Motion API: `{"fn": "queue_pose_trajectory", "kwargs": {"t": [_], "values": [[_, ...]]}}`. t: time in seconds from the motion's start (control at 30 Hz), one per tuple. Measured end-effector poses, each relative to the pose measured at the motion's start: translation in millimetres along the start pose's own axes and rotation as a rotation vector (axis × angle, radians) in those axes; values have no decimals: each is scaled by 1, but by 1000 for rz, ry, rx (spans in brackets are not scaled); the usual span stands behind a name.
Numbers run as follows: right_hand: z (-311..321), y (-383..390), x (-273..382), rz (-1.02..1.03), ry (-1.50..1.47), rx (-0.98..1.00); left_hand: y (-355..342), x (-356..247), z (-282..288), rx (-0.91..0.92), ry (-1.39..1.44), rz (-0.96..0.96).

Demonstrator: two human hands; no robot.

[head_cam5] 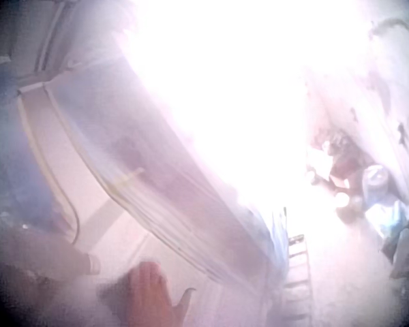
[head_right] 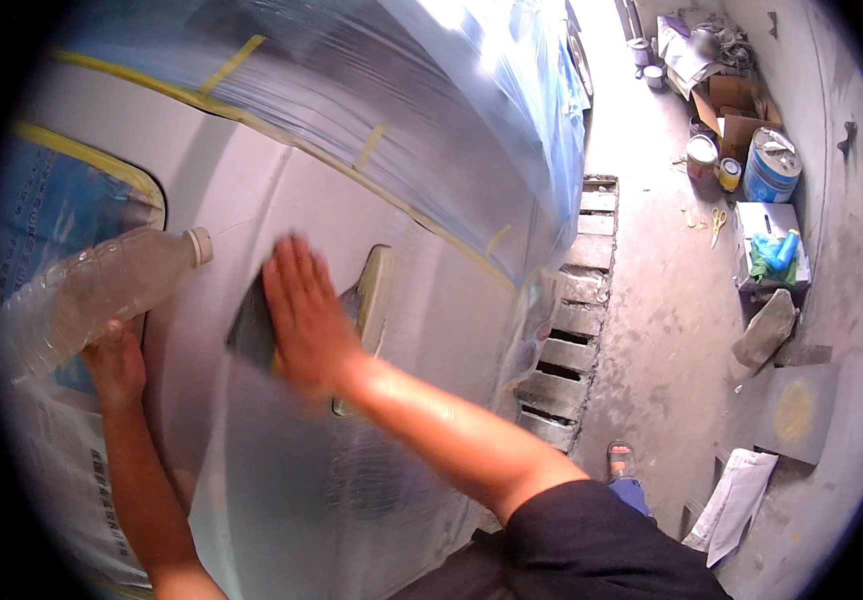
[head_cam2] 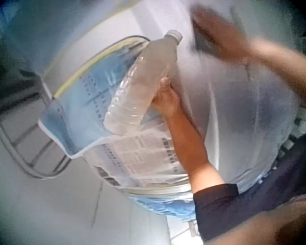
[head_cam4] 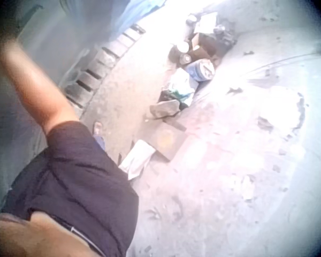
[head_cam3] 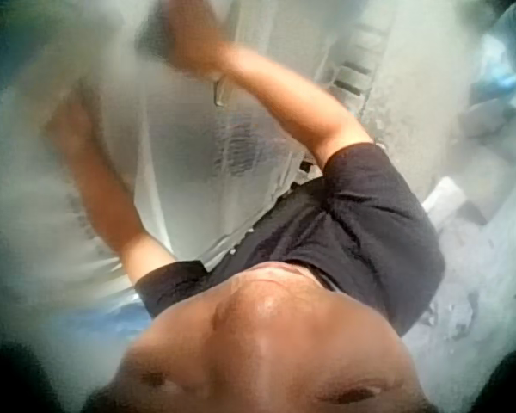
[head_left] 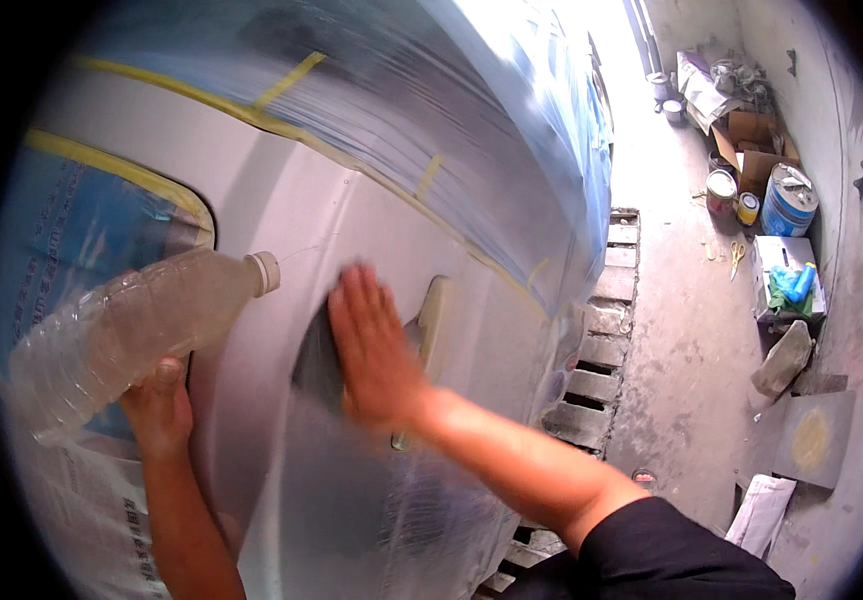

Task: The person sands a car door panel using a sanding block while holding a plastic bottle in the other hand. The person repeatedly pours liquid from the bottle onto the door surface to keep it wet during the sanding process.

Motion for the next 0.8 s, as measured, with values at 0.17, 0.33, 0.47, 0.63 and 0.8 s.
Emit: {"fn": "queue_pose_trajectory", "kwargs": {"t": [0.17, 0.33, 0.47, 0.63, 0.8], "values": [[13, -55, -42, -159, 36, -137, -3, -2, -9, 50, -28, -19], [-2, 22, 25, -10, -11, -5, -1, -4, 2, 31, -46, -16], [18, -60, -51, -198, 52, -109, -3, -4, -12, 39, -39, -10], [-12, 1, 7, -65, 44, 1, -3, -6, -10, 26, -15, -13], [3, -27, -21, -123, 77, 21, -3, 2, 2, -10, -2, 0]]}}
Point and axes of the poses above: each hand's wrist, its own y-axis away from the middle knuckle, its own z-axis out of the back of the hand, x = y × z, the point moved 7 cm from there along -y, towards the middle knuckle, and after that the axes turned 11 degrees about y, right-handed, at the moved point
